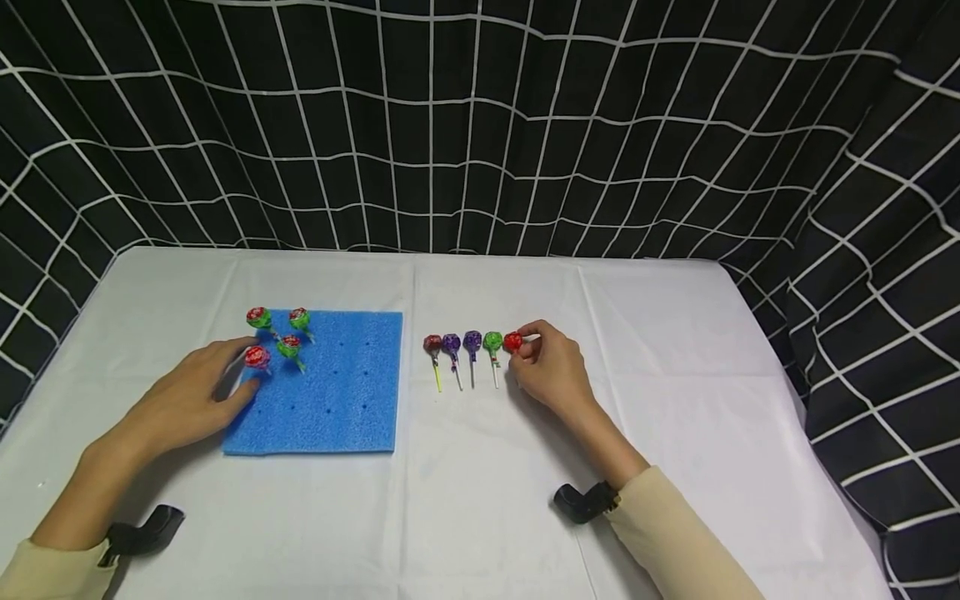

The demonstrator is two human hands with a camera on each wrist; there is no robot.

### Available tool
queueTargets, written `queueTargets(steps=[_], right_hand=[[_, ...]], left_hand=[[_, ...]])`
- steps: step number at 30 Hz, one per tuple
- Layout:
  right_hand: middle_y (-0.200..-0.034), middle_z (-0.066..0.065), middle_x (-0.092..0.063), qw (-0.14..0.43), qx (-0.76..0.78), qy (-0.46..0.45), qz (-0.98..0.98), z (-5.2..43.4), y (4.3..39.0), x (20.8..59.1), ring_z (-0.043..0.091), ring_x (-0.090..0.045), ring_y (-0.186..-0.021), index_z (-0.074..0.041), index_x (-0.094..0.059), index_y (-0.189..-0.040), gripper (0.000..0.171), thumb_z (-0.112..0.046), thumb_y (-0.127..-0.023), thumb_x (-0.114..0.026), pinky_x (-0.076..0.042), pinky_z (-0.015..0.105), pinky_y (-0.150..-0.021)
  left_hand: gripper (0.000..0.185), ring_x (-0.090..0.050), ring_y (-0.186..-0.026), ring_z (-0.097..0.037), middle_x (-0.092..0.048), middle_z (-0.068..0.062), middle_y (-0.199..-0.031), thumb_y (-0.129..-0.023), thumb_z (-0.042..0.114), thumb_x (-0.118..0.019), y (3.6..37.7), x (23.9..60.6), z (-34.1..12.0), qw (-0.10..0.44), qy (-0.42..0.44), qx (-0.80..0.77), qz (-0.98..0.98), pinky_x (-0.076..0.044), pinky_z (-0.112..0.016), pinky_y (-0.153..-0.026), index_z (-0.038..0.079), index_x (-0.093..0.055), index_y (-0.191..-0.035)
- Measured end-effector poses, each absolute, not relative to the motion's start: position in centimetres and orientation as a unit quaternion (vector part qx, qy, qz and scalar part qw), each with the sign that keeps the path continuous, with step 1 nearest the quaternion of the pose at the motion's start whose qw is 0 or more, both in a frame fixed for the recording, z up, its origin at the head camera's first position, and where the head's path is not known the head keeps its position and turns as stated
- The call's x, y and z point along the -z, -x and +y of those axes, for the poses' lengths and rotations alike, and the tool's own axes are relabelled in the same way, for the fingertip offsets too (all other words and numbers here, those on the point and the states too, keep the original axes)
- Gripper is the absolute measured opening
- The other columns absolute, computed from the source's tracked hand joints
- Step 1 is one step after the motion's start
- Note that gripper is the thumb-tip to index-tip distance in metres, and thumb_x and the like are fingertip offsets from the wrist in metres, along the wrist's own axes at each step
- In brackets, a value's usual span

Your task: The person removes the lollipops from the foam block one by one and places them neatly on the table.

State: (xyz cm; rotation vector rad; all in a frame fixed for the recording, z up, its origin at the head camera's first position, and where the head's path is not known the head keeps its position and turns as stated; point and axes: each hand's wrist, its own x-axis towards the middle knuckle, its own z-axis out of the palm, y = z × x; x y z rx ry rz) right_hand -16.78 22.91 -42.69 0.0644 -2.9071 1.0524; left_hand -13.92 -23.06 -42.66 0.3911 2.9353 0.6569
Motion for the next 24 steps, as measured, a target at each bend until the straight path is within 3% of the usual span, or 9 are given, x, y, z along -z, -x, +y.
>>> queueTargets(steps=[15,24], right_hand=[[-0.101,0.017,-0.076,0.040,-0.336,-0.026,-0.941,22.8,16.0,42.4,0.030,-0.075,-0.090,0.001,-0.063,-0.133,0.045,-0.020,-0.096,-0.076,-0.053,0.034,-0.077],[-0.129,0.029,-0.064,0.058,-0.350,-0.027,-0.934,22.2,15.4,41.7,0.043,-0.075,-0.110,0.002,-0.061,-0.137,0.045,-0.019,-0.099,-0.072,-0.058,0.057,-0.096]], left_hand=[[0.066,-0.041,-0.150,-0.051,-0.047,-0.028,-0.160,-0.104,0.036,-0.058,14.0,42.7,-23.1,0.054,-0.130,-0.214,0.967,-0.037,-0.070,-0.121,0.002,-0.042,-0.159],[0.066,-0.043,-0.149,-0.051,-0.048,-0.028,-0.160,-0.104,0.037,-0.058,13.9,42.8,-23.2,0.052,-0.129,-0.213,0.967,-0.038,-0.070,-0.120,0.003,-0.042,-0.159]])
